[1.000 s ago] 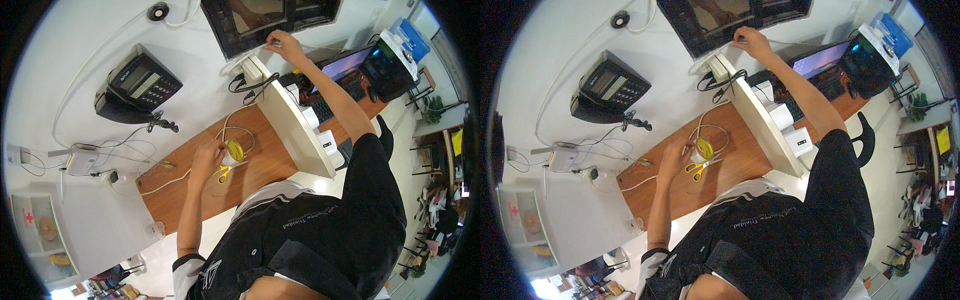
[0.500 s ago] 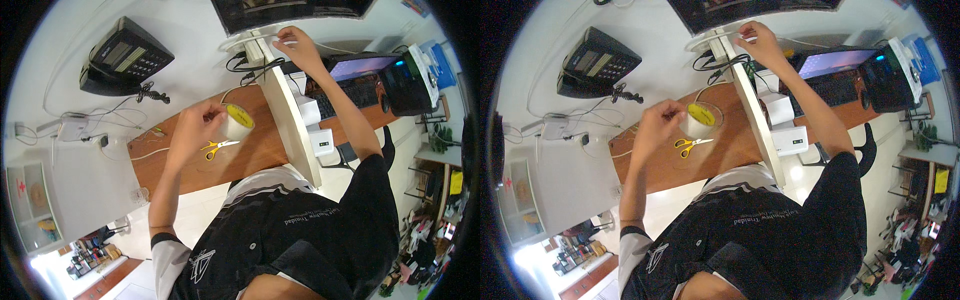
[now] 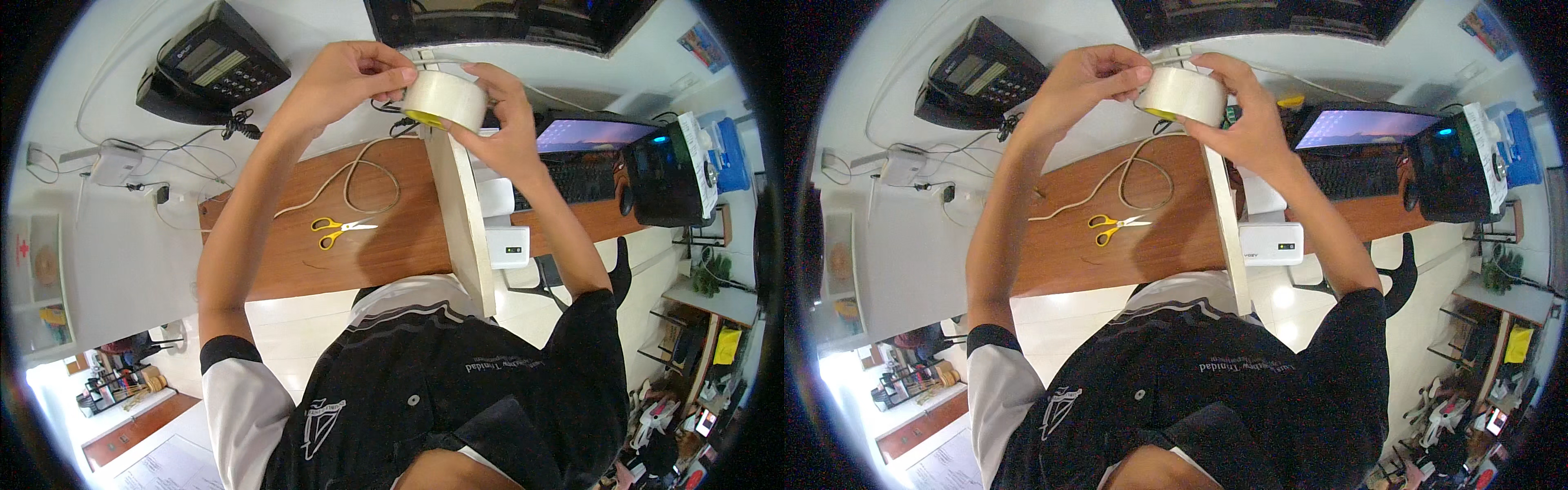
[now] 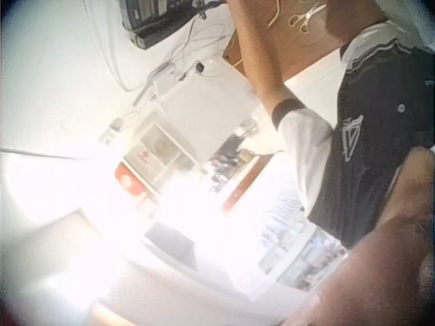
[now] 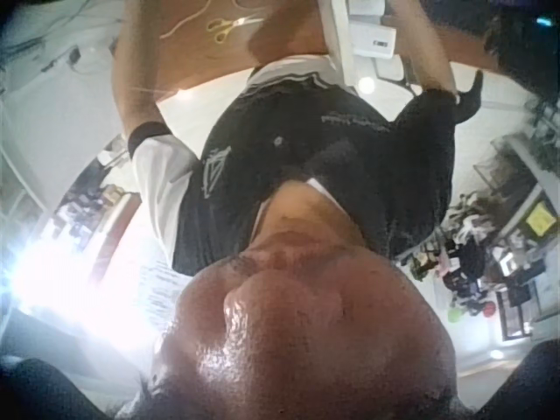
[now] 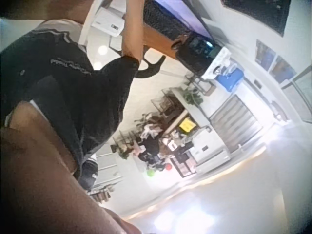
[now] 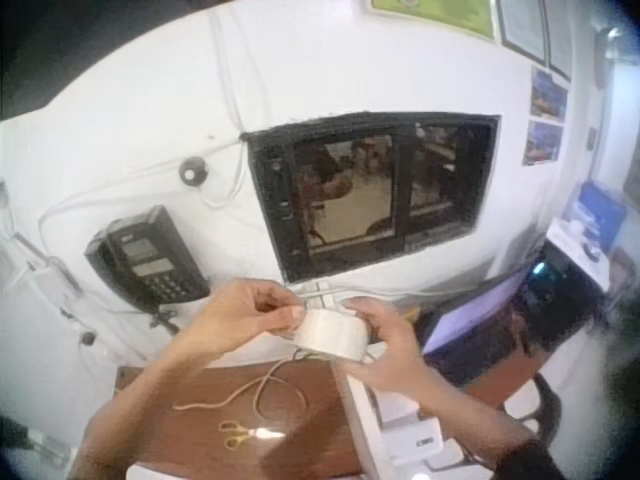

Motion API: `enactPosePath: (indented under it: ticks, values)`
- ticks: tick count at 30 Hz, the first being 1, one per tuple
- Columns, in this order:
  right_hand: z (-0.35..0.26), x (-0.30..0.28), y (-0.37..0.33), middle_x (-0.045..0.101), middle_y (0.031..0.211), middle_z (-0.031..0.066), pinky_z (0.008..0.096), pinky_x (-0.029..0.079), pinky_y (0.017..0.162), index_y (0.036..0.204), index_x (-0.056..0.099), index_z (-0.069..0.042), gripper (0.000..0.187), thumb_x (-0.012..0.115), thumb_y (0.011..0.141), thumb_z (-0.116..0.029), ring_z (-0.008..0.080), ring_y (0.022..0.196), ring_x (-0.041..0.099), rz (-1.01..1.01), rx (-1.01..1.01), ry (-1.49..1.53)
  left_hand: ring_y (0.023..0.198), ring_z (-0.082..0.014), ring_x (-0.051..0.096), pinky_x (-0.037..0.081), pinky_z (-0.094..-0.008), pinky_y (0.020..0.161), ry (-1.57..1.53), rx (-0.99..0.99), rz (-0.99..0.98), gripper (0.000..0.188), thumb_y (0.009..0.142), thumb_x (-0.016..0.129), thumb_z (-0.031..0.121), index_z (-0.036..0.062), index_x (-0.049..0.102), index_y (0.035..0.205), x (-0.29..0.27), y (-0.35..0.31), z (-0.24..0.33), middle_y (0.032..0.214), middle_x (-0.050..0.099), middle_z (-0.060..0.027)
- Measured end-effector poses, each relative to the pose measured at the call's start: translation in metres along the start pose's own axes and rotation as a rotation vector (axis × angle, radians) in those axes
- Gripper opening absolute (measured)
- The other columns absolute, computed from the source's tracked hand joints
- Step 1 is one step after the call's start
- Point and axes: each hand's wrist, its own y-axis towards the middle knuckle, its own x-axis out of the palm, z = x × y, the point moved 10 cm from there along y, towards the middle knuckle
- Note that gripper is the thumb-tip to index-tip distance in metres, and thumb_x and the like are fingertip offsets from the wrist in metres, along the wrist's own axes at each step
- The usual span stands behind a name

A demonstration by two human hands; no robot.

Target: The person secures a power strip and cables to a desk using clear tape. They repeatedly pull tape from a roll, cut it with scissors, and wrap it around the power strip and cables to hold them in place.

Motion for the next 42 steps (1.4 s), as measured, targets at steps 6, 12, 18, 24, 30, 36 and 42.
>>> enactPosePath:
  ticks: [6,12,18,24,30,36,42]
  values:
    - [-0.009,-0.014,0.034,0.072,0.109,0.0151,0.0424,0.057,0.088,0.130,0.061,-0.013,0.062,0.083,0.072,-0.010,0.0352,0.100,0.072,-0.173,-0.054,-0.148,0.085,-0.0091,0.064,0.055,-0.0241,0.084,-0.254,-0.100,-0.022,0.037,0.094,0.080,0.031,0.0025,0.073,0.115,0.008,0.010,-0.037,0.095,0.071,-0.0011]
    - [0.009,-0.015,0.036,0.071,0.111,0.0158,0.0451,0.057,0.089,0.125,0.059,-0.011,0.053,0.080,0.076,-0.010,0.0402,0.102,0.070,-0.245,0.007,-0.263,0.087,-0.0098,0.064,0.055,-0.0238,0.084,-0.289,-0.133,0.065,0.034,0.097,0.077,0.026,0.0006,0.071,0.118,-0.004,0.011,-0.052,0.099,0.070,-0.0022]
    - [0.023,-0.006,0.043,0.070,0.113,0.0181,0.0456,0.055,0.091,0.126,0.056,-0.010,0.055,0.079,0.076,-0.008,0.0430,0.105,0.067,-0.355,-0.056,-0.343,0.092,-0.0095,0.063,0.054,-0.0239,0.086,-0.346,-0.109,0.077,0.040,0.097,0.077,0.027,-0.0015,0.068,0.124,-0.012,0.013,-0.077,0.102,0.069,-0.0019]
    - [0.055,-0.036,0.044,0.068,0.118,0.0197,0.0450,0.054,0.093,0.128,0.057,-0.011,0.060,0.085,0.075,-0.018,0.0422,0.109,0.066,-0.458,0.288,-0.514,0.083,-0.0099,0.063,0.053,-0.0262,0.080,-0.262,-0.122,0.348,0.033,0.095,0.078,0.026,-0.0025,0.073,0.111,-0.061,-0.024,-0.086,0.090,0.069,-0.0018]
    - [-0.013,-0.017,0.035,0.068,0.125,0.0179,0.0426,0.053,0.097,0.136,0.062,-0.009,0.065,0.086,0.080,-0.030,0.0329,0.112,0.067,-0.501,0.126,-0.191,0.080,-0.0079,0.064,0.052,-0.0242,0.075,0.134,0.108,0.362,0.027,0.094,0.080,0.028,0.0041,0.072,0.104,-0.080,-0.069,0.020,0.090,0.070,0.0000]
    - [-0.031,0.008,0.007,0.069,0.110,0.0082,0.0313,0.052,0.089,0.137,0.063,-0.010,0.050,0.077,0.092,-0.025,0.0165,0.098,0.064,-0.511,0.513,0.129,0.082,-0.0115,0.063,0.050,-0.0258,0.075,0.516,0.231,0.363,0.023,0.097,0.074,0.025,0.0040,0.070,0.105,-0.093,-0.105,0.138,0.088,0.068,-0.0022]
    - [-0.066,0.085,0.006,0.058,0.128,0.0101,0.0412,0.046,0.108,0.128,0.059,-0.008,0.058,0.089,0.080,-0.023,0.0245,0.126,0.056,-0.616,0.307,0.211,0.078,-0.0110,0.062,0.048,-0.0261,0.071,0.858,0.308,0.218,0.019,0.094,0.075,0.023,0.0048,0.071,0.100,-0.078,-0.147,0.220,0.086,0.069,-0.0017]
